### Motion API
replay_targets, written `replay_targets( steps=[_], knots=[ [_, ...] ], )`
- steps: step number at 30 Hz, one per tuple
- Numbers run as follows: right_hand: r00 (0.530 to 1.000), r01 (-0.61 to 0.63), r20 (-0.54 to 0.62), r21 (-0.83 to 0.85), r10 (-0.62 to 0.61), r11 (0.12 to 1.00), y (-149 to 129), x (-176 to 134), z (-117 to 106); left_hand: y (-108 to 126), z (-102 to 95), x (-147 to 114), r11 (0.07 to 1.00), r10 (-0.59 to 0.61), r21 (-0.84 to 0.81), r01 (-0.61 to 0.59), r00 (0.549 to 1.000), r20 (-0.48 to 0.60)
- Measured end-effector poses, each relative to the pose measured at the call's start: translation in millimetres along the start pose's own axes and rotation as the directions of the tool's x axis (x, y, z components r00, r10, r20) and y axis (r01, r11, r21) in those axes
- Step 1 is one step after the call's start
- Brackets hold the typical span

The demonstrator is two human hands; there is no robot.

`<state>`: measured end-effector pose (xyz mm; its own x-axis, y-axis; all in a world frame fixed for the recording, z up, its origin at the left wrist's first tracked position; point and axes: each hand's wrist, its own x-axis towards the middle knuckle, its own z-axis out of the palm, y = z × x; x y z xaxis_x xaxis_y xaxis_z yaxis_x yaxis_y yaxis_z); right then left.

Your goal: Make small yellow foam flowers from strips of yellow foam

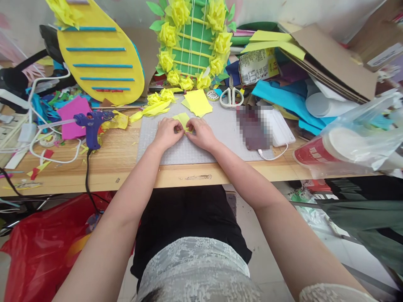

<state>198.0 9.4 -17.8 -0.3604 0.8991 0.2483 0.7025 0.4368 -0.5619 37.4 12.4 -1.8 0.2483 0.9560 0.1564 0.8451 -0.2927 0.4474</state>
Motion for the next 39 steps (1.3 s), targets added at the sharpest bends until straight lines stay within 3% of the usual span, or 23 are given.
replay_targets(
  steps=[13,19,31,39],
  knots=[
    [1.000,-0.005,0.021,-0.029,0.006,1.000,0.9,-0.5,0.6,4.6,2.8,-2.1,0.998,0.000,0.061,0.000,1.000,0.009],
    [0.996,0.004,0.086,-0.002,-0.003,1.000,1.9,-0.9,-5.5,4.0,1.0,-4.6,0.998,0.008,0.061,-0.008,1.000,0.004],
    [0.994,-0.025,0.110,0.068,0.017,0.997,6.8,1.1,-9.7,8.5,0.4,-5.3,0.996,-0.071,0.058,0.070,0.997,0.010],
    [0.997,0.014,0.083,-0.041,-0.010,0.999,3.0,-1.4,-3.8,10.4,0.0,-5.1,0.993,-0.111,0.050,0.110,0.994,0.015]
  ],
)
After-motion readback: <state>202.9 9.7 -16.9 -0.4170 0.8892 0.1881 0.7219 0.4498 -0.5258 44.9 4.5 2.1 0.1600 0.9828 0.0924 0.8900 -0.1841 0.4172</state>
